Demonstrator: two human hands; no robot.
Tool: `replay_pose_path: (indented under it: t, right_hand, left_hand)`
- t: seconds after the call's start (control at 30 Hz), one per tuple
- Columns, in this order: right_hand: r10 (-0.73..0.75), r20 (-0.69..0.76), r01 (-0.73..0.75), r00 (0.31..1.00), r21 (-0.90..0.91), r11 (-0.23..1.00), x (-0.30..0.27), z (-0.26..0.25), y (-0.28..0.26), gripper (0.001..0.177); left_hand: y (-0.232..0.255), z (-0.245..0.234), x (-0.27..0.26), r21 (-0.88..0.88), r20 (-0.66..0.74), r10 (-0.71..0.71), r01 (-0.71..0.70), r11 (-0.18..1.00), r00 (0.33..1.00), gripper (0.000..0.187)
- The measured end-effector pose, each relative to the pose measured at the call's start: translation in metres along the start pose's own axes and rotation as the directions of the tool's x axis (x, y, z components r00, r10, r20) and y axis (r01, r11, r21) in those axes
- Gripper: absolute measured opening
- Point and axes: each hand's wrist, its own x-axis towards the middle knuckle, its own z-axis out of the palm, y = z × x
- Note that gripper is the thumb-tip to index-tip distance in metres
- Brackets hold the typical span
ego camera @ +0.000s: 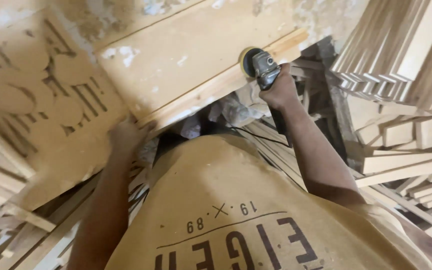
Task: Using an angle grinder with a sanding attachment to smooth the surface of a wooden board.
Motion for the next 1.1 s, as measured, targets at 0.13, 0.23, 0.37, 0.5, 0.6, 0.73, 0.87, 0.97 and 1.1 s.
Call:
replay_pose_path:
  t: [0.13,0.23,0.37,0.5,0.6,0.73,0.87,0.97,1.1]
  right_hand:
    - [0.041,-0.069,-0.035,0.997,0.094,0.995,0.035,-0.034,0.039,0.089]
    - [0.100,-0.071,-0.095,0.992,0.080,0.992,0.050,-0.058,0.053,0.094]
    - [0.090,-0.125,-0.088,0.988,0.018,0.996,0.077,-0.080,0.077,0.085]
    - [0.215,-0.019,-0.206,0.977,0.206,0.957,0.086,-0.103,0.052,0.103]
    - [0.285,0.005,-0.275,0.958,0.280,0.919,0.095,-0.111,0.057,0.092]
    - [0.328,0.018,-0.322,0.945,0.240,0.916,0.068,-0.109,0.035,0.097]
    - [0.102,-0.098,-0.094,0.990,0.079,0.992,0.062,-0.062,0.060,0.098]
    - [0.001,-0.065,0.011,0.998,0.178,0.984,-0.005,-0.045,0.009,0.070]
    - [0.018,0.043,-0.021,0.999,0.082,0.996,-0.040,0.011,-0.023,0.079]
  left_hand:
    - [0.003,-0.002,0.006,-0.040,0.012,0.040,-0.040,0.998,0.999,0.082]
    - [0.011,-0.005,0.011,0.001,0.092,-0.027,0.027,1.000,0.995,0.086]
    - [0.019,-0.011,0.017,0.080,0.217,-0.151,0.137,0.987,0.964,0.096]
    - [0.020,-0.011,0.019,0.138,0.294,-0.236,0.204,0.969,0.926,0.104]
    - [0.024,-0.015,0.017,0.138,0.266,-0.197,0.165,0.977,0.944,0.105]
    - [0.030,-0.020,0.015,0.171,0.324,-0.239,0.191,0.966,0.915,0.106]
    - [0.031,-0.022,0.017,0.189,0.322,-0.240,0.187,0.964,0.916,0.117]
    - [0.013,-0.013,0.011,0.050,0.207,-0.125,0.117,0.992,0.970,0.093]
    - [0.009,-0.012,0.015,0.111,0.253,-0.090,0.063,0.992,0.963,0.099]
